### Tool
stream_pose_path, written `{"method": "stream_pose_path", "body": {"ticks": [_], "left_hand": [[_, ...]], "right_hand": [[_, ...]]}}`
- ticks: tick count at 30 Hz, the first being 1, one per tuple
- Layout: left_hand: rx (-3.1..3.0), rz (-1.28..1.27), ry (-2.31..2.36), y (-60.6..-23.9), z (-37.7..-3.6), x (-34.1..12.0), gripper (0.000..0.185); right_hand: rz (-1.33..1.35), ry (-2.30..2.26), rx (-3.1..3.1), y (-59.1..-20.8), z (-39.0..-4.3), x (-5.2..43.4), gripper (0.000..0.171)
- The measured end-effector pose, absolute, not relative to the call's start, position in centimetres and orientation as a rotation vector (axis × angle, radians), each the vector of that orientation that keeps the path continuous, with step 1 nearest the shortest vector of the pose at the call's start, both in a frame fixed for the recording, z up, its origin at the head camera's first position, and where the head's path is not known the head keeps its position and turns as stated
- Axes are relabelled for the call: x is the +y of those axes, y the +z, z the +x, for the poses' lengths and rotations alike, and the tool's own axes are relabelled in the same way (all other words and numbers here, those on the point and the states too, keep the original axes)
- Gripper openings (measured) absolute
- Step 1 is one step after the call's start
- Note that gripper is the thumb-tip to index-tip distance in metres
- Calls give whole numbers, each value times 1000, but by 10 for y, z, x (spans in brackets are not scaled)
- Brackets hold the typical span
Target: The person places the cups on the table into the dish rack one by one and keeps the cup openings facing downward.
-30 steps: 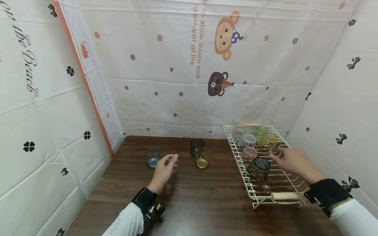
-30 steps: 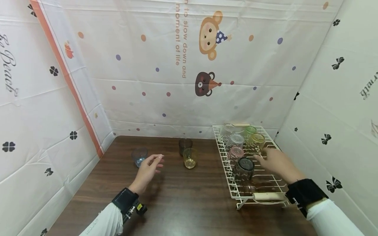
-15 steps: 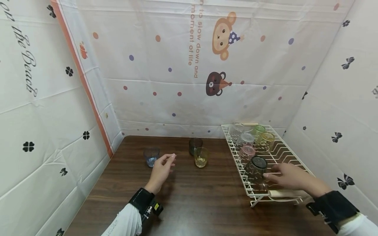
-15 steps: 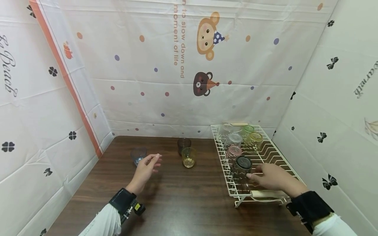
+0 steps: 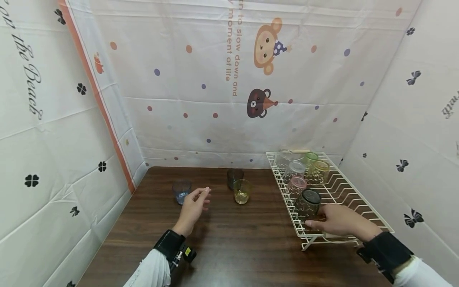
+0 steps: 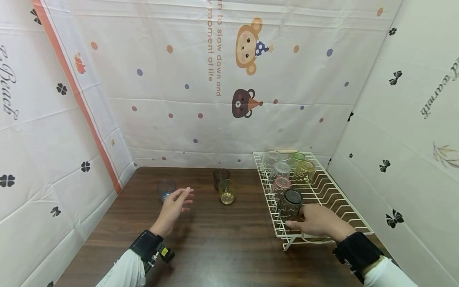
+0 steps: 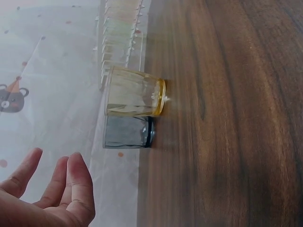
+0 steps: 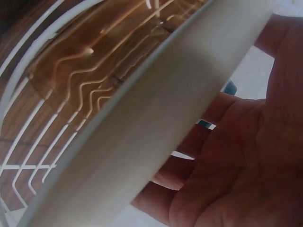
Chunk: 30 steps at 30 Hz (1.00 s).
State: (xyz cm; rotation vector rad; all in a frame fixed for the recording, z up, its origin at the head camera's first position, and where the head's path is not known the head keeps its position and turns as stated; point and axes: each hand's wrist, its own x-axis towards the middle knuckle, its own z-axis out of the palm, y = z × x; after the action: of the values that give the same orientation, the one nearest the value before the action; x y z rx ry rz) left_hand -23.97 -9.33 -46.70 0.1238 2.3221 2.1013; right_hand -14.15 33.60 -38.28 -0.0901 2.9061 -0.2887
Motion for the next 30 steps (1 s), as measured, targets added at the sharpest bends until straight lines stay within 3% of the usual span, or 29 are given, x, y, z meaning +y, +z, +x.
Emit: {"method": "stream_pose_path", "body": {"ticks": [6, 18, 25, 30], "left_hand": [[2308, 115, 2088, -469, -242, -98, 45], [2263, 81, 2100, -465, -245, -103, 45], [2302, 111, 2074, -461, -245, -101, 46], [2286, 104, 2081, -458, -246, -100, 44]], "right_hand": [[-48, -277, 2878, -386, -146, 336, 60], [-184, -483, 2892, -385, -144, 351, 32], [-245, -563, 2919, -385, -142, 371, 36], [-302, -724, 2900, -385, -143, 381, 29]]}}
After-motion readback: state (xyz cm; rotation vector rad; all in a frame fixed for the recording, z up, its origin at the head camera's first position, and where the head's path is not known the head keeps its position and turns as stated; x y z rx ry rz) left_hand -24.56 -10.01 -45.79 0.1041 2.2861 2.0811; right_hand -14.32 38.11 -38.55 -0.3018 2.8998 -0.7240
